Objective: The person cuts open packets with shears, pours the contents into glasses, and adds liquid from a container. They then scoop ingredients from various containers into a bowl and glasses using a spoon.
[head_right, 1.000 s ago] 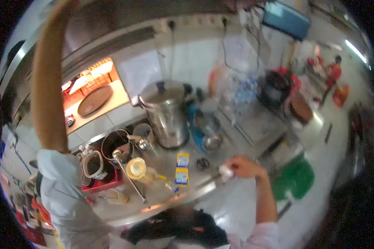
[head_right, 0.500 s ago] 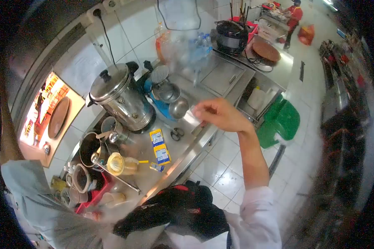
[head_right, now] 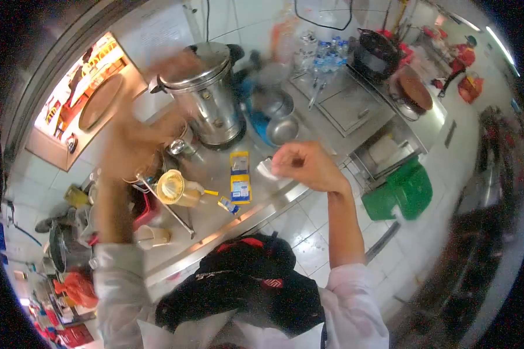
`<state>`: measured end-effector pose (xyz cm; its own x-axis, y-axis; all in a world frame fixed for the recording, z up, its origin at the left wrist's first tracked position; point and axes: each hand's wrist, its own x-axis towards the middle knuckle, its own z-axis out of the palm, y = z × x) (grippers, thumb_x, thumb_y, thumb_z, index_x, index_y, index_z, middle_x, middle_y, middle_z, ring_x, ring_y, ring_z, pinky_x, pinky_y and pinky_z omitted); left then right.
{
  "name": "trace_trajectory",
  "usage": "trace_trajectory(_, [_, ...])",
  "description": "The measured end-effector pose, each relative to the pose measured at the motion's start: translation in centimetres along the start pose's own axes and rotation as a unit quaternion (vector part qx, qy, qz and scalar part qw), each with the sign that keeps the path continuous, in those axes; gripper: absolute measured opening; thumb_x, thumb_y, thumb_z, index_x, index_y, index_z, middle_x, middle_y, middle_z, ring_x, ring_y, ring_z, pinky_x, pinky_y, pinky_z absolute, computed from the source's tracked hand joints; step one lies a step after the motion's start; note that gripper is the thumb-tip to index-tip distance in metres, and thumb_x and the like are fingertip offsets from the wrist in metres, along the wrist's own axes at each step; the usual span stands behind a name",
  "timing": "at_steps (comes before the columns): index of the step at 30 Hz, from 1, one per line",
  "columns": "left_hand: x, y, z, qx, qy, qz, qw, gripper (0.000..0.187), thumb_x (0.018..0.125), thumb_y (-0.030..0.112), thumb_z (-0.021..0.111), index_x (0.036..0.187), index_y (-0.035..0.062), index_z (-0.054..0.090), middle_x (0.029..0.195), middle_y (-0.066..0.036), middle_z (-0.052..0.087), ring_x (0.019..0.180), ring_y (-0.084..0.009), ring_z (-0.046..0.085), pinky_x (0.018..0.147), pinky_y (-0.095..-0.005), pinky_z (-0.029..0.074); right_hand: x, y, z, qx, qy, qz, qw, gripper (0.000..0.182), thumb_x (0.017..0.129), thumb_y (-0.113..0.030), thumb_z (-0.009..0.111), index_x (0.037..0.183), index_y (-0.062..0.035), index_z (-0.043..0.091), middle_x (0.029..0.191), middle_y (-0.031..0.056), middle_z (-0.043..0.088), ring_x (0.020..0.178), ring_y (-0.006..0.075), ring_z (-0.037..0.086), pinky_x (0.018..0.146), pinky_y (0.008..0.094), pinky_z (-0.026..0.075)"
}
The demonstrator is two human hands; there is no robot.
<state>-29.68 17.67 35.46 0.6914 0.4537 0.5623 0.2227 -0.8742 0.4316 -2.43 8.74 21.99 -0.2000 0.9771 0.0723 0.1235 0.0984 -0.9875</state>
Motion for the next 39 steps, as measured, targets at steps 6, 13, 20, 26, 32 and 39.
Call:
trace_trajectory(6, [-12.5,-5.7,13.8,-0.265,-0.113,-0.182,0.940,0.047,0.092,0.020,0.068,0.134,0.0023,0.053,0.132,-0.013,0.058,0.122,-0.0243,0.056,0.102,-0.0376,0.046,1.0,2.6,4.1,0.093,-0.060,0.014,0.994,0.011,0.087,-0.005,0.073,0.095,-0.0020,0.065,0.084,-0.0003,0.068,0.080,0.0048,0.063,0.072,0.0218,0.051])
trace_trajectory(13, [-21.6,-4.0,16.9,-0.480,0.146,-0.444,0.742,0.023,0.093,0.012,0.066,0.113,0.0003,0.060,0.105,-0.003,0.063,0.089,-0.0094,0.060,0.077,-0.0263,0.052,2.7,6.5,11.1,0.197,-0.108,0.063,0.972,0.021,0.085,0.003,0.072,0.103,-0.0012,0.061,0.088,0.0035,0.069,0.080,0.0090,0.066,0.072,0.0240,0.054])
trace_trajectory(20, [-28.3,-2.7,14.1,-0.447,0.342,-0.489,0.667,0.020,0.095,0.011,0.062,0.111,-0.0002,0.059,0.096,-0.007,0.064,0.079,-0.0122,0.062,0.072,-0.0278,0.052,4.5,10.0,16.8,0.195,-0.193,0.104,0.956,0.029,0.086,-0.003,0.073,0.112,0.0010,0.061,0.098,0.0047,0.069,0.092,0.0137,0.067,0.084,0.0283,0.055])
trace_trajectory(26, [-35.4,-1.5,9.1,-0.258,0.408,-0.570,0.665,0.021,0.094,0.008,0.063,0.114,0.0016,0.060,0.091,-0.007,0.068,0.076,-0.0124,0.064,0.066,-0.0266,0.052,5.5,13.6,20.2,0.062,-0.303,0.142,0.940,0.030,0.089,-0.012,0.073,0.114,-0.0002,0.063,0.098,0.0066,0.070,0.088,0.0129,0.068,0.079,0.0272,0.054])
trace_trajectory(32, [-40.2,-4.0,1.9,-0.097,0.369,-0.644,0.663,0.028,0.090,0.011,0.067,0.110,-0.0041,0.055,0.087,-0.011,0.065,0.065,-0.0138,0.063,0.055,-0.0272,0.053,6.9,12.2,28.2,-0.052,-0.350,0.025,0.935,0.027,0.087,-0.009,0.070,0.112,-0.0012,0.063,0.097,0.0078,0.070,0.085,0.0141,0.068,0.075,0.0282,0.056])
trace_trajectory(39, [-43.9,-8.3,-0.5,-0.169,0.340,-0.674,0.634,0.032,0.089,0.010,0.066,0.113,-0.0067,0.054,0.095,-0.015,0.062,0.065,-0.0181,0.065,0.055,-0.0300,0.057,10.2,9.2,41.6,-0.185,-0.169,-0.325,0.912,0.024,0.078,-0.014,0.071,0.100,-0.0058,0.067,0.097,0.0126,0.067,0.086,0.0308,0.066,0.082,0.0394,0.052])
